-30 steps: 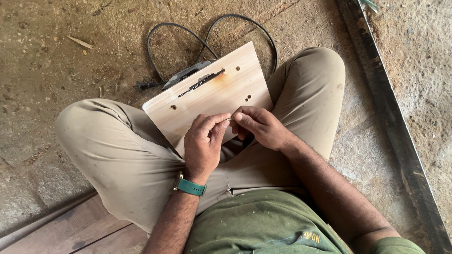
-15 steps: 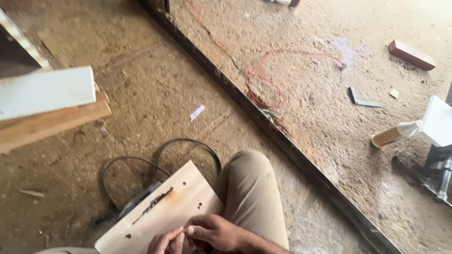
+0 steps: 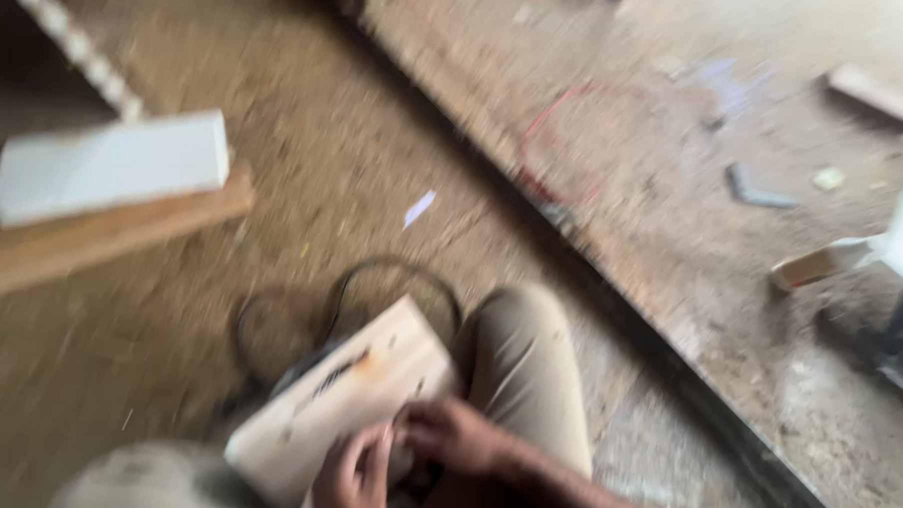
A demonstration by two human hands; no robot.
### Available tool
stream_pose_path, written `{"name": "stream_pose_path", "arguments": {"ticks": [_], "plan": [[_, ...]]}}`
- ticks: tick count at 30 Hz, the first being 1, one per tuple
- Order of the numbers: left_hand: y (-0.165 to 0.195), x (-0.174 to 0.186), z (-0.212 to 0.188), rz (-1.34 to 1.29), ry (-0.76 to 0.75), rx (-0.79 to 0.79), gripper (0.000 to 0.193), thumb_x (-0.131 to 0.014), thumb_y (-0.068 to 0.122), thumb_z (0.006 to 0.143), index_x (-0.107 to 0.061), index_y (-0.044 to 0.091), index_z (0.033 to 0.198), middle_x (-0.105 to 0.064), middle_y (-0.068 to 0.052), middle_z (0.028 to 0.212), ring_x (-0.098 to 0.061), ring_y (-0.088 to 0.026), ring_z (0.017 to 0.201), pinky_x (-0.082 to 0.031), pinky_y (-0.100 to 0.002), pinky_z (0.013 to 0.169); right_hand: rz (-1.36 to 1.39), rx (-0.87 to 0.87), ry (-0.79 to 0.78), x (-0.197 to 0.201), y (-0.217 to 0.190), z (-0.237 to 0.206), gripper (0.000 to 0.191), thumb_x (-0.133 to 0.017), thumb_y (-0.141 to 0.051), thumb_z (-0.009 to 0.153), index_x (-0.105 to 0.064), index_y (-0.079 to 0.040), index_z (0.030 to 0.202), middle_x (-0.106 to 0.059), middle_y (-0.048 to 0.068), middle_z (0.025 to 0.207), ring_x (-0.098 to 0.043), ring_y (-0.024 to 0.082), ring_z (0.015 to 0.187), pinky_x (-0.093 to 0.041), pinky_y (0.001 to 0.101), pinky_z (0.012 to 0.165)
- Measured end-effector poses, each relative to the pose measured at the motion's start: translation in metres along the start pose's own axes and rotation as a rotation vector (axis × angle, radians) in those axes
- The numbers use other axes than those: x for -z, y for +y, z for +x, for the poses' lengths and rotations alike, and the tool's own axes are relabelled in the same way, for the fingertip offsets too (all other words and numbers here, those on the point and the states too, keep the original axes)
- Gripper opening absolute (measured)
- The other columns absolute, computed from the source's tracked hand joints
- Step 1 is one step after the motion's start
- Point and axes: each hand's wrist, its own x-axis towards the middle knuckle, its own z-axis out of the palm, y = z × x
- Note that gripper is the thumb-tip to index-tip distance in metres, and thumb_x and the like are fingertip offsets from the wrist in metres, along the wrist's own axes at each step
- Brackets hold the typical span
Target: The person assembles a small circular saw onto a wooden base by aligning the saw through a pre-cut slot, securing it with screws using a screwdriver, and checking the fit by hand.
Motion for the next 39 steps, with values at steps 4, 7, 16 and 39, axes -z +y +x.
{"name": "stream_pose_path", "arguments": {"ticks": [4,7,16,39], "plan": [[0.052,0.030,0.003,-0.118,-0.087,0.102,0.014,-0.065,0.016,0.099,-0.072,0.007,0.107,-0.074,-0.011,0.099,-0.072,-0.028,0.088,-0.057,-0.036,0.070,0.114,-0.154,0.028,-0.007,0.004,-0.002,0.026,-0.055,-0.027,0.106,-0.071,-0.006,0.104,-0.068,0.000,0.084,-0.060,0.008,0.078,-0.054,0.0289,0.070],[0.074,0.043,0.007,-0.051,-0.101,0.178,0.012,-0.068,0.017,0.097,-0.073,0.010,0.105,-0.073,-0.009,0.094,-0.071,-0.024,0.077,-0.056,-0.035,0.066,0.143,-0.090,-0.014,-0.012,0.005,-0.002,0.025,-0.057,-0.027,0.105,-0.066,-0.004,0.103,-0.061,-0.001,0.081,-0.058,0.008,0.075,-0.052,0.0283,0.068],[0.078,0.045,0.004,-0.071,-0.104,0.214,0.014,-0.067,0.021,0.100,-0.073,0.009,0.106,-0.073,-0.005,0.096,-0.070,-0.019,0.077,-0.056,-0.032,0.067,0.203,-0.083,-0.036,-0.013,0.003,-0.004,0.026,-0.054,-0.027,0.107,-0.064,-0.003,0.108,-0.062,-0.001,0.088,-0.059,0.007,0.077,-0.053,0.0249,0.070],[0.079,0.044,0.002,0.078,-0.118,0.069,0.014,-0.076,0.020,0.094,-0.073,0.013,0.105,-0.071,-0.005,0.095,-0.070,-0.023,0.082,-0.055,-0.036,0.070,0.753,-0.227,0.069,-0.014,0.004,-0.002,0.012,-0.057,-0.020,0.101,-0.057,-0.009,0.105,-0.066,0.003,0.093,-0.066,0.012,0.083,-0.057,0.0290,0.073]]}}
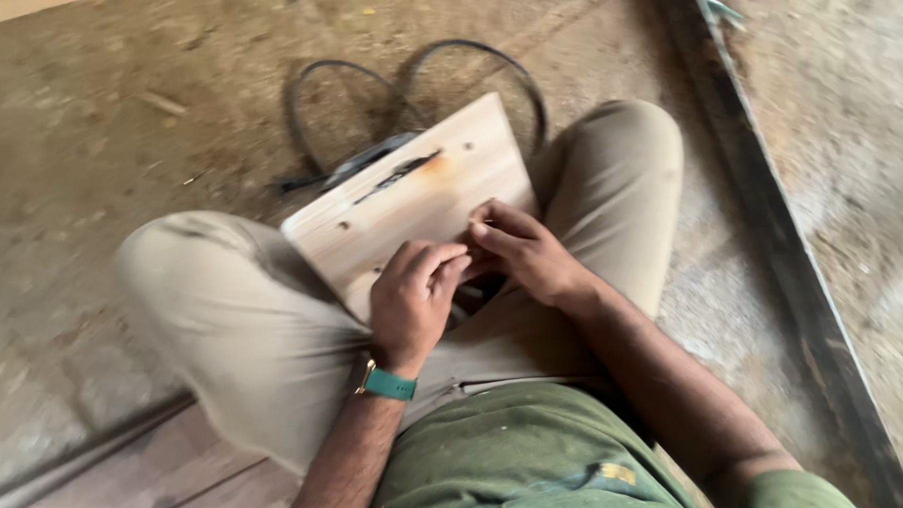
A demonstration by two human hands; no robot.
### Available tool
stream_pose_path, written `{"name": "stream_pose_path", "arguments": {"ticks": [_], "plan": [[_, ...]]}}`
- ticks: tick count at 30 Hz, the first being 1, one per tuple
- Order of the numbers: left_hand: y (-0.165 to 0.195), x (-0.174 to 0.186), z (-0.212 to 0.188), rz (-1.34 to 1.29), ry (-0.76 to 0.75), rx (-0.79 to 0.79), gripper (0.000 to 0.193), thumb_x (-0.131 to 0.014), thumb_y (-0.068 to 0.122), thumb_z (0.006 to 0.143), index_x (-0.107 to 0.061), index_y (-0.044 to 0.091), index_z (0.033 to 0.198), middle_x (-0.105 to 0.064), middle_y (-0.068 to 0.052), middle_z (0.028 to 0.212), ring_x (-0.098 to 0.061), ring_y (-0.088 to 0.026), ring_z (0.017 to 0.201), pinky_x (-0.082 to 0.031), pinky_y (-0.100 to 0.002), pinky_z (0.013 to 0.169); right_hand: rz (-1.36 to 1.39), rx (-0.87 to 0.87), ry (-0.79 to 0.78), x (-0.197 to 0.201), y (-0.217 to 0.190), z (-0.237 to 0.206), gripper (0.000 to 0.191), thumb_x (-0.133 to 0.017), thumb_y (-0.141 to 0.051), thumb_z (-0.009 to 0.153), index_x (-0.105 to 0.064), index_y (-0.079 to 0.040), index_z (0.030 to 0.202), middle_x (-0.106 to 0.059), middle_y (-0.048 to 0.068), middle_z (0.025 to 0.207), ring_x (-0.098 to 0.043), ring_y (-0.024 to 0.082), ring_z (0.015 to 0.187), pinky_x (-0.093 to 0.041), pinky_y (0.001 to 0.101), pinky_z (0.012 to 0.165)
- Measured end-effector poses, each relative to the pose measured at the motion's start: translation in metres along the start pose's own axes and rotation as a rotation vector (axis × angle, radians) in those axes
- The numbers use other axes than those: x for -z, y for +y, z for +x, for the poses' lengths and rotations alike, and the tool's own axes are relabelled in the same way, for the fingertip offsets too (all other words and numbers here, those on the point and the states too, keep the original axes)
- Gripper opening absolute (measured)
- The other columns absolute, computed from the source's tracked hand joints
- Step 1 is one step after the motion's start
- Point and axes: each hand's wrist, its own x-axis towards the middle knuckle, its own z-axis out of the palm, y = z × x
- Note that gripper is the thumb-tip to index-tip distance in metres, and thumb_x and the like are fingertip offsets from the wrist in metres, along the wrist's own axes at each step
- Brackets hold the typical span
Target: The person assembles a small circular saw onto a wooden base by aligning the saw through a pre-cut slot, securing it with screws using a screwdriver, and checking the fit by hand.
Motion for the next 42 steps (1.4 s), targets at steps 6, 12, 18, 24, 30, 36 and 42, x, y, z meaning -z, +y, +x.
{"name": "stream_pose_path", "arguments": {"ticks": [6,12,18,24,30,36,42], "plan": [[0.010,-0.013,-0.004,0.172,-0.060,-0.103,0.022,-0.081,0.019,0.088,-0.074,0.014,0.108,-0.070,-0.006,0.100,-0.069,-0.027,0.085,-0.055,-0.040,0.071,0.063,0.049,0.003,0.005,0.013,-0.003,0.013,-0.058,-0.019,0.108,-0.060,-0.008,0.112,-0.064,0.002,0.098,-0.063,0.010,0.090,-0.055,0.0270,0.077],[-0.002,-0.008,-0.003,0.153,0.045,-0.074,0.025,-0.081,0.020,0.094,-0.071,0.008,0.113,-0.068,-0.008,0.104,-0.065,-0.027,0.094,-0.054,-0.041,0.083,0.274,0.031,0.129,0.017,-0.006,-0.022,0.010,-0.057,-0.018,0.106,-0.062,-0.009,0.108,-0.066,0.002,0.090,-0.052,0.005,0.063,-0.041,0.0193,0.053],[-0.037,0.041,-0.010,0.181,0.374,0.054,0.058,-0.074,0.010,0.109,-0.034,-0.008,0.146,-0.047,-0.028,0.143,-0.050,-0.035,0.132,-0.048,-0.043,0.105,0.110,0.335,0.707,0.124,-0.064,-0.061,0.007,-0.059,-0.009,0.100,-0.064,-0.006,0.103,-0.070,0.006,0.081,-0.054,0.013,0.056,-0.045,0.0257,0.047],[-0.065,0.057,0.007,-0.498,0.214,0.403,0.074,-0.074,0.005,0.095,-0.027,-0.005,0.152,-0.060,-0.014,0.131,-0.060,-0.020,0.119,-0.049,-0.032,0.104,-0.459,0.416,1.180,0.227,-0.055,-0.046,0.023,-0.068,-0.026,0.105,-0.062,-0.006,0.115,-0.064,0.003,0.089,-0.050,0.009,0.064,-0.042,0.0267,0.053],[-0.069,0.048,0.013,-0.253,0.186,0.563,0.048,-0.079,0.015,0.091,-0.054,-0.009,0.124,-0.070,-0.022,0.122,-0.068,-0.027,0.108,-0.054,-0.038,0.097,-0.511,0.154,1.238,0.233,-0.014,-0.038,0.021,-0.062,-0.023,0.104,-0.061,-0.005,0.114,-0.068,0.006,0.101,-0.064,0.011,0.080,-0.055,0.0271,0.062],[-0.070,0.051,0.020,0.026,0.022,0.657,0.065,-0.078,0.025,0.091,-0.041,-0.013,0.129,-0.063,-0.031,0.123,-0.067,-0.036,0.110,-0.052,-0.040,0.095,-0.550,0.118,1.237,0.217,-0.012,-0.042,0.023,-0.062,-0.019,0.103,-0.060,0.000,0.116,-0.068,0.011,0.107,-0.068,0.015,0.090,-0.059,0.0276,0.073],[-0.076,0.060,0.021,0.277,-0.175,0.653,0.048,-0.073,0.035,0.096,-0.069,-0.013,0.100,-0.073,-0.032,0.097,-0.074,-0.037,0.092,-0.055,-0.047,0.084,-0.752,0.175,1.188,0.231,-0.016,-0.043,0.023,-0.061,-0.021,0.104,-0.064,-0.003,0.119,-0.070,0.008,0.106,-0.065,0.017,0.089,-0.056,0.0350,0.074]]}}
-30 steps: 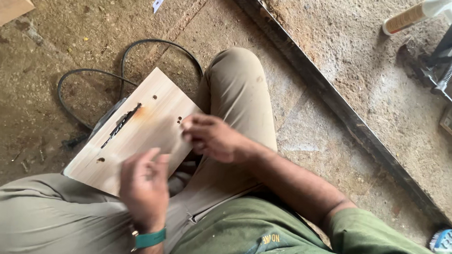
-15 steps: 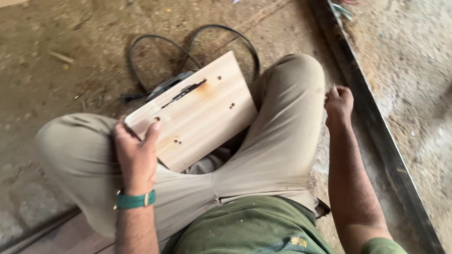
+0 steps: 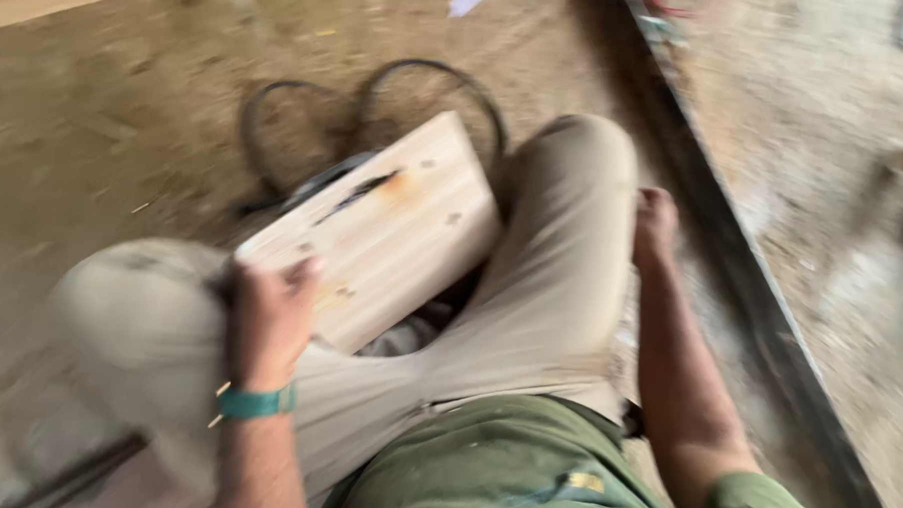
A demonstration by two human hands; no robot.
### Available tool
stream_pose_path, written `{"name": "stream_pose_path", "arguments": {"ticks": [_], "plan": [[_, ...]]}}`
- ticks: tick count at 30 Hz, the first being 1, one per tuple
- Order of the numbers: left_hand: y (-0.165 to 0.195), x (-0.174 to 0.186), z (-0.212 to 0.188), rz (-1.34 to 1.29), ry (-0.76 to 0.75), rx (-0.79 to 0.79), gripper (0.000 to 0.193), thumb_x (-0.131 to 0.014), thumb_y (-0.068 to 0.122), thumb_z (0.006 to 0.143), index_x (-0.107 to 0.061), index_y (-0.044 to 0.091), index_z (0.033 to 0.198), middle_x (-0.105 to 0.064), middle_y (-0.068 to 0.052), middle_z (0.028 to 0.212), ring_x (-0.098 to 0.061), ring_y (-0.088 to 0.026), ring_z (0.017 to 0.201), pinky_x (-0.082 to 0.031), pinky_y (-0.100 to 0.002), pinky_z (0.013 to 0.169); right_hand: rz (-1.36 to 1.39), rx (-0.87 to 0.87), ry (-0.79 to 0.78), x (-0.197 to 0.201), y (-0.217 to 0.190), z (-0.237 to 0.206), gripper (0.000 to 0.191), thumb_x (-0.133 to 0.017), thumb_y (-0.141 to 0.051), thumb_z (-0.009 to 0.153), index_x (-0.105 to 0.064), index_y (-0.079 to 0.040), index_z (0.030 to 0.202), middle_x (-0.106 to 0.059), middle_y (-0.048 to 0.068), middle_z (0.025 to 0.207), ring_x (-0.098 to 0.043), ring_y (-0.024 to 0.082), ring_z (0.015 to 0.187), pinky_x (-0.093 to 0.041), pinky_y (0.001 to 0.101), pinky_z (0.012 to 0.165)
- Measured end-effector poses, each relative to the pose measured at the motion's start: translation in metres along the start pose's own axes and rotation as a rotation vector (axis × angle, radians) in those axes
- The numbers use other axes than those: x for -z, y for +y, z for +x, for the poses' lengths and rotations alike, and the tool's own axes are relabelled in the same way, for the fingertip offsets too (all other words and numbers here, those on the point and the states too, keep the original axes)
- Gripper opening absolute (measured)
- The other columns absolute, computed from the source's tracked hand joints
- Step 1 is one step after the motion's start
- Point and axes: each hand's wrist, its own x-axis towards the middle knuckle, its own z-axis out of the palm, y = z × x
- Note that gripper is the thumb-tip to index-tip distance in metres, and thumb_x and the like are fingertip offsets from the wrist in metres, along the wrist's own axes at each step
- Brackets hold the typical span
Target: The person assembles a small circular saw onto a wooden base by aligning the saw through a pre-cut slot, securing it with screws using a screwdriver, and checking the fit by hand.
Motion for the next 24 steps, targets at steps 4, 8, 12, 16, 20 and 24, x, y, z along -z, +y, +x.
{"name": "stream_pose_path", "arguments": {"ticks": [4,8,12,16,20,24], "plan": [[-0.003,-0.007,-0.002,-0.137,0.052,-0.206,0.037,-0.073,0.029,0.095,-0.076,-0.007,0.102,-0.075,-0.024,0.097,-0.074,-0.032,0.091,-0.053,-0.042,0.088,0.267,-0.225,0.092,0.015,0.005,0.015,0.021,-0.061,-0.028,0.104,-0.063,-0.008,0.113,-0.070,0.004,0.098,-0.062,0.013,0.081,-0.051,0.0307,0.067],[-0.002,-0.014,-0.001,-0.276,0.068,-0.144,0.051,-0.074,0.025,0.095,-0.052,-0.019,0.110,-0.074,-0.025,0.102,-0.073,-0.031,0.097,-0.053,-0.040,0.092,0.670,-0.101,0.101,0.022,-0.017,0.021,0.015,-0.059,-0.022,0.105,-0.058,-0.008,0.112,-0.071,0.006,0.096,-0.062,0.013,0.079,-0.052,0.0292,0.070],[0.004,-0.006,-0.002,-0.250,0.041,-0.211,0.046,-0.073,0.023,0.097,-0.060,-0.017,0.114,-0.074,-0.027,0.110,-0.072,-0.031,0.100,-0.053,-0.040,0.095,0.525,0.326,-0.024,-0.001,-0.080,-0.005,0.016,-0.061,-0.018,0.110,-0.061,-0.002,0.114,-0.073,0.010,0.105,-0.066,0.016,0.091,-0.055,0.0291,0.081],[0.014,-0.002,-0.006,-0.311,0.071,-0.138,0.060,-0.074,0.026,0.094,-0.048,-0.018,0.127,-0.071,-0.028,0.116,-0.071,-0.032,0.102,-0.053,-0.040,0.093,0.536,0.249,-0.349,-0.035,-0.159,-0.031,0.016,-0.061,-0.015,0.105,-0.061,-0.001,0.114,-0.073,0.012,0.117,-0.069,0.017,0.105,-0.056,0.0316,0.090],[0.015,-0.003,-0.006,-0.285,-0.008,0.160,0.083,-0.071,0.030,0.090,-0.027,-0.017,0.143,-0.064,-0.030,0.122,-0.068,-0.035,0.101,-0.055,-0.046,0.079,0.322,-0.113,-0.759,-0.092,-0.216,-0.046,0.027,-0.052,-0.020,0.107,-0.054,-0.013,0.132,-0.065,0.014,0.134,-0.064,0.025,0.122,-0.051,0.0427,0.104],[0.005,-0.005,-0.002,-0.326,0.026,0.007,0.095,-0.071,0.031,0.096,-0.012,-0.021,0.150,-0.059,-0.034,0.131,-0.062,-0.034,0.118,-0.051,-0.038,0.095,-0.128,-0.105,-0.865,-0.123,-0.222,-0.044,0.035,-0.044,-0.025,0.108,-0.058,-0.014,0.138,-0.061,0.010,0.137,-0.058,0.027,0.124,-0.050,0.0468,0.103]]}}
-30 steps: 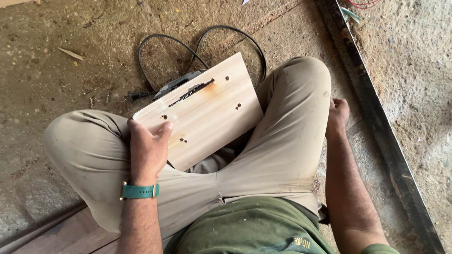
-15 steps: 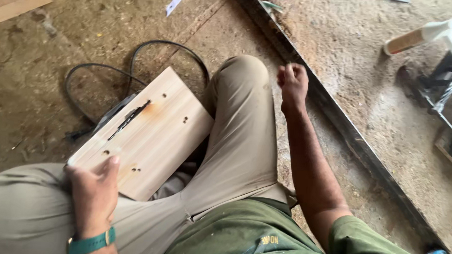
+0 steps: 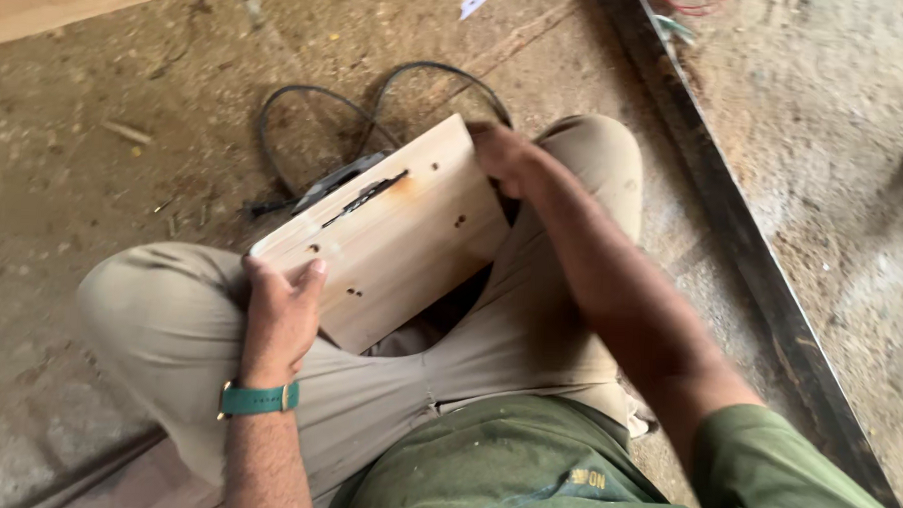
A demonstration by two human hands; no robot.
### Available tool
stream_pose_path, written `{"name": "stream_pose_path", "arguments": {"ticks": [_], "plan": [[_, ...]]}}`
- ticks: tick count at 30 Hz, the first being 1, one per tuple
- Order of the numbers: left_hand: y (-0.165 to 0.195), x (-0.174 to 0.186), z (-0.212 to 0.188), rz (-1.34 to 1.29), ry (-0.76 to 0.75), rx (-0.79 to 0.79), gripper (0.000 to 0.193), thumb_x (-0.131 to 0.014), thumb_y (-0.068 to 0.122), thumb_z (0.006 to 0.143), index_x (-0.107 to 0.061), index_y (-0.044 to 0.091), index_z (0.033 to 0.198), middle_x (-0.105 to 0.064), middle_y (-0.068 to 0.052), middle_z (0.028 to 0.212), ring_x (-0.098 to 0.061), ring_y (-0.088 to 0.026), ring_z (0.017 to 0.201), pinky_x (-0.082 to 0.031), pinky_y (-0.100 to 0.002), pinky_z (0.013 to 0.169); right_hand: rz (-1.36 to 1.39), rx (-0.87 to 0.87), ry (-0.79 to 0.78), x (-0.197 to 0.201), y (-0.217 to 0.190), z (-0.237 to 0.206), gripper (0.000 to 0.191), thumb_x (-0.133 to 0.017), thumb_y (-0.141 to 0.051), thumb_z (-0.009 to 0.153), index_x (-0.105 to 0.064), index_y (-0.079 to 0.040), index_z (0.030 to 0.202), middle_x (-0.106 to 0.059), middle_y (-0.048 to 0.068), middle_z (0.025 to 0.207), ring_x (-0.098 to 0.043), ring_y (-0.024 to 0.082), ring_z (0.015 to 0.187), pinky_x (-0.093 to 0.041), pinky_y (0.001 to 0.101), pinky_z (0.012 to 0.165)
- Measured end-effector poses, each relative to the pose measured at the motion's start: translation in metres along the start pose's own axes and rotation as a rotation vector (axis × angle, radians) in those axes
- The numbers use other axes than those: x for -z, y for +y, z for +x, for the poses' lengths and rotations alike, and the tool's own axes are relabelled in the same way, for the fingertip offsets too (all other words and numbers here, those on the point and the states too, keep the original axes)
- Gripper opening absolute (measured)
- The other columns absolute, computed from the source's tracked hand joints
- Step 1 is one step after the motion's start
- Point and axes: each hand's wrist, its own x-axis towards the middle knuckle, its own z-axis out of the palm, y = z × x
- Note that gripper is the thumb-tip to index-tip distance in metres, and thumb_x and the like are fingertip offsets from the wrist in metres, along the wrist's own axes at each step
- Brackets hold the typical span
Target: The person assembles a small circular saw onto a wooden base by aligning the saw through a pre-cut slot, securing it with screws using a screwdriver, and checking the fit by hand.
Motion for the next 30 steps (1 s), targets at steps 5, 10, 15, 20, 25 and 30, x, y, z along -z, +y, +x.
{"name": "stream_pose_path", "arguments": {"ticks": [5,10,15,20,25,30], "plan": [[-0.005,-0.001,0.000,-0.032,-0.012,0.023,0.097,-0.068,0.032,0.098,-0.007,-0.020,0.153,-0.056,-0.034,0.137,-0.060,-0.033,0.124,-0.050,-0.038,0.099,-0.059,-0.067,-0.060,0.003,0.008,0.021,0.035,-0.045,-0.026,0.108,-0.059,-0.014,0.137,-0.061,0.010,0.134,-0.058,0.026,0.120,-0.050,0.0462,0.100],[-0.003,-0.004,-0.002,-0.126,-0.033,0.202,0.095,-0.064,0.031,0.091,-0.008,-0.014,0.154,-0.058,-0.029,0.136,-0.065,-0.034,0.116,-0.054,-0.040,0.089,-0.129,-0.099,-0.079,-0.007,0.008,0.031,0.035,-0.045,-0.027,0.108,-0.059,-0.013,0.136,-0.061,0.010,0.130,-0.058,0.026,0.116,-0.049,0.0456,0.097],[-0.014,-0.009,0.003,-0.114,0.036,-0.180,0.086,-0.069,0.027,0.101,-0.015,-0.020,0.150,-0.061,-0.032,0.136,-0.063,-0.033,0.125,-0.048,-0.035,0.104,-0.158,-0.115,-0.068,-0.018,0.009,0.030,0.035,-0.046,-0.028,0.108,-0.060,-0.012,0.134,-0.061,0.011,0.126,-0.057,0.026,0.112,-0.049,0.0450,0.093],[-0.016,-0.014,0.015,-0.338,-0.035,-0.025,0.068,-0.064,0.023,0.093,-0.029,-0.007,0.143,-0.071,-0.024,0.123,-0.071,-0.030,0.113,-0.055,-0.037,0.096,-0.184,-0.132,-0.044,-0.016,0.007,0.029,0.035,-0.047,-0.029,0.107,-0.061,-0.011,0.133,-0.061,0.011,0.123,-0.057,0.025,0.108,-0.048,0.0444,0.090],[0.005,-0.013,0.043,-0.197,0.137,-0.341,0.058,-0.072,0.013,0.095,-0.041,-0.006,0.140,-0.061,-0.027,0.130,-0.064,-0.033,0.117,-0.052,-0.041,0.097,-0.195,-0.132,-0.006,-0.010,-0.001,0.034,0.035,-0.048,-0.030,0.107,-0.062,-0.010,0.132,-0.060,0.011,0.119,-0.057,0.025,0.104,-0.048,0.0438,0.087],[0.028,-0.019,0.073,-0.360,0.094,0.032,0.056,-0.068,0.019,0.091,-0.043,-0.002,0.136,-0.066,-0.019,0.125,-0.068,-0.027,0.108,-0.057,-0.042,0.083,-0.214,-0.146,0.027,-0.007,-0.025,0.048,0.035,-0.048,-0.031,0.107,-0.063,-0.009,0.130,-0.060,0.011,0.115,-0.057,0.025,0.099,-0.047,0.0432,0.083]]}}
